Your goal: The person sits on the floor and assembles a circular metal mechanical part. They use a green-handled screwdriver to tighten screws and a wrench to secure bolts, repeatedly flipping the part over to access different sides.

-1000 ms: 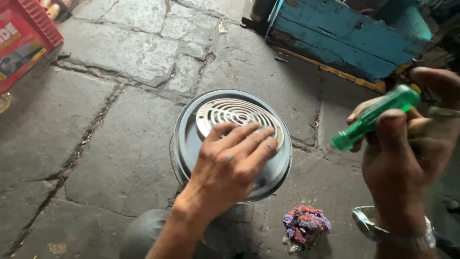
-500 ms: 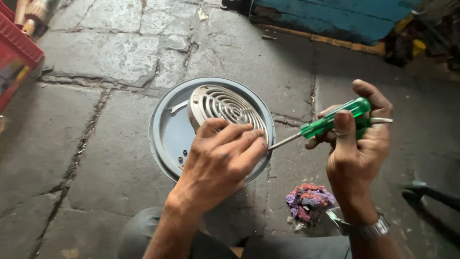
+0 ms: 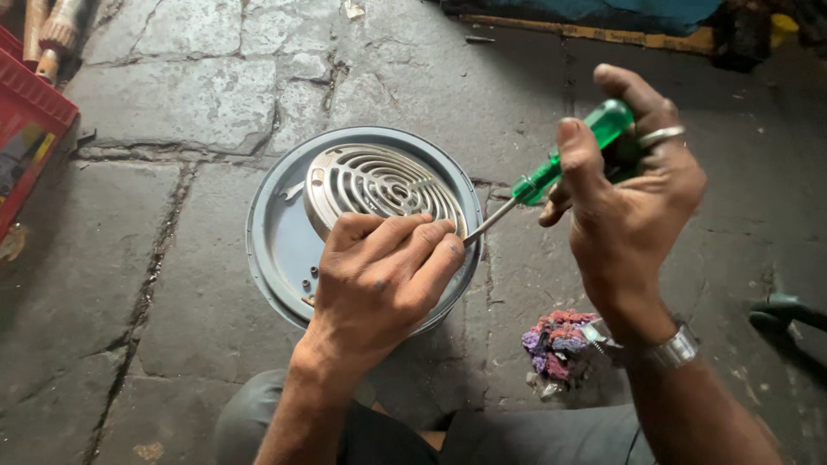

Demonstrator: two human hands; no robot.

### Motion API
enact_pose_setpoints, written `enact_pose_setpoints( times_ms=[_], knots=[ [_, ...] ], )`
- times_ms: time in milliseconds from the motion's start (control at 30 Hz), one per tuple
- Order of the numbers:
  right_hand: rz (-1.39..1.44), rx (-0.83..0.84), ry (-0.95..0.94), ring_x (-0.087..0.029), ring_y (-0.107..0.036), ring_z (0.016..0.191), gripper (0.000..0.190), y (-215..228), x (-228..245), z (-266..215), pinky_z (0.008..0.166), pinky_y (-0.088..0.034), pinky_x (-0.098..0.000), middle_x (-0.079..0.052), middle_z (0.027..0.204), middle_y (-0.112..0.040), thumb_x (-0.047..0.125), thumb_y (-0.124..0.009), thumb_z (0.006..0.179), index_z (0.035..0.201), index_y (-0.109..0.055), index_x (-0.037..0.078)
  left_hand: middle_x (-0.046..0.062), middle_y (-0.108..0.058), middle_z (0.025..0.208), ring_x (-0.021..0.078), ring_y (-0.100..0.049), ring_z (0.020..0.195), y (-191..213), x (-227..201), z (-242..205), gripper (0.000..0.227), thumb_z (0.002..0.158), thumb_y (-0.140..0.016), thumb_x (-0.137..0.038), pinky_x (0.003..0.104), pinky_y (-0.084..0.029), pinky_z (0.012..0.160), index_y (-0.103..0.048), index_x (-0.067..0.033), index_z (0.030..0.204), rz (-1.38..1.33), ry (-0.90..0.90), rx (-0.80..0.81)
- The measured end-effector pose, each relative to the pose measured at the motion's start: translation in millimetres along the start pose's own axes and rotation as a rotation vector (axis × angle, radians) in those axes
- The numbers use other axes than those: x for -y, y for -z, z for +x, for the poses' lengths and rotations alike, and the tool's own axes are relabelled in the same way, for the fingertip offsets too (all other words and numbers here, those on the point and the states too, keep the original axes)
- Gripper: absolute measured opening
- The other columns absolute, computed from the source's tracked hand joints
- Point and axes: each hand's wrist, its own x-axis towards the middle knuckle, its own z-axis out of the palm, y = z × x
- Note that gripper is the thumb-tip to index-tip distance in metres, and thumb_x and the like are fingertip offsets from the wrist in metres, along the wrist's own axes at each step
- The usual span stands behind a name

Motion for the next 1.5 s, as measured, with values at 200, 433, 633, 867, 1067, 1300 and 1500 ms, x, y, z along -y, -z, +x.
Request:
enact_pose_setpoints(
  times_ms=[200, 433, 633, 867, 1067, 1300, 1500],
  knots=[
    [0.004, 0.084, -0.028, -0.007, -0.064, 0.061, 0.039, -6.5, 25.2, 19.9, 0.051, -0.054, -0.0224, -0.003, 0.084, -0.064, 0.012, -0.071, 0.103, 0.136, -0.058, -0.002, -0.003, -0.076, 0.108, 0.0116, -0.07, 0.106, 1.0, -0.9, 1.6, 0.007, 0.095, -0.073, -0.014, 0.031, -0.043, 0.089, -0.072, -0.0139, 0.101, 0.0, -0.002, 0.006],
    [-0.005, 0.145, -0.01, -0.007, -0.066, 0.062, 0.04, -10.8, 43.4, 28.0, 0.05, -0.055, -0.0209, -0.006, 0.085, -0.069, 0.005, -0.072, 0.102, 0.139, -0.058, -0.003, -0.003, -0.076, 0.109, 0.0118, -0.07, 0.108, 0.3, -0.3, 0.4, 0.006, 0.096, -0.073, -0.015, 0.032, -0.043, 0.09, -0.072, -0.0134, 0.101, -0.009, 0.005, 0.002],
    [-0.035, 0.139, -0.004, -0.007, -0.065, 0.061, 0.038, -12.2, 46.6, 28.2, 0.05, -0.054, -0.0201, -0.006, 0.086, -0.069, 0.005, -0.073, 0.102, 0.137, -0.06, -0.002, -0.002, -0.076, 0.11, 0.0126, -0.07, 0.108, 2.0, 0.8, -0.4, 0.007, 0.095, -0.072, -0.014, 0.032, -0.043, 0.09, -0.072, -0.0124, 0.102, -0.031, 0.014, 0.007],
    [-0.07, 0.12, 0.017, -0.007, -0.065, 0.061, 0.037, -12.6, 44.8, 27.3, 0.049, -0.054, -0.0198, -0.006, 0.088, -0.068, 0.006, -0.074, 0.104, 0.138, -0.061, -0.002, -0.001, -0.077, 0.11, 0.0133, -0.07, 0.108, 1.6, 1.9, -1.6, 0.007, 0.095, -0.072, -0.015, 0.032, -0.043, 0.091, -0.073, -0.0124, 0.102, -0.036, 0.01, 0.0],
    [-0.123, 0.103, 0.01, -0.007, -0.064, 0.058, 0.036, -14.6, 44.3, 26.2, 0.045, -0.054, -0.0203, -0.004, 0.077, -0.065, 0.008, -0.071, 0.1, 0.133, -0.061, -0.002, -0.002, -0.078, 0.108, 0.0129, -0.071, 0.107, -0.3, 1.4, -2.4, 0.005, 0.097, -0.073, -0.015, 0.033, -0.042, 0.092, -0.073, -0.0133, 0.102, -0.019, 0.015, -0.008],
    [-0.044, 0.095, -0.023, -0.007, -0.066, 0.061, 0.036, -11.2, 44.5, 30.0, 0.049, -0.056, -0.0208, -0.004, 0.083, -0.067, 0.009, -0.07, 0.103, 0.135, -0.06, -0.003, -0.002, -0.077, 0.108, 0.0129, -0.071, 0.107, 0.4, 2.1, -1.5, 0.004, 0.098, -0.073, -0.015, 0.033, -0.042, 0.092, -0.073, -0.0133, 0.101, -0.032, 0.024, -0.013],
    [-0.067, 0.084, -0.017, -0.009, -0.066, 0.063, 0.035, -13.7, 43.0, 28.6, 0.05, -0.056, -0.0221, -0.006, 0.083, -0.066, 0.008, -0.071, 0.103, 0.135, -0.061, -0.003, -0.002, -0.077, 0.108, 0.0128, -0.07, 0.108, 0.8, 2.1, -2.0, 0.004, 0.098, -0.072, -0.016, 0.033, -0.042, 0.092, -0.073, -0.0137, 0.102, -0.031, 0.027, -0.008]
  ],
)
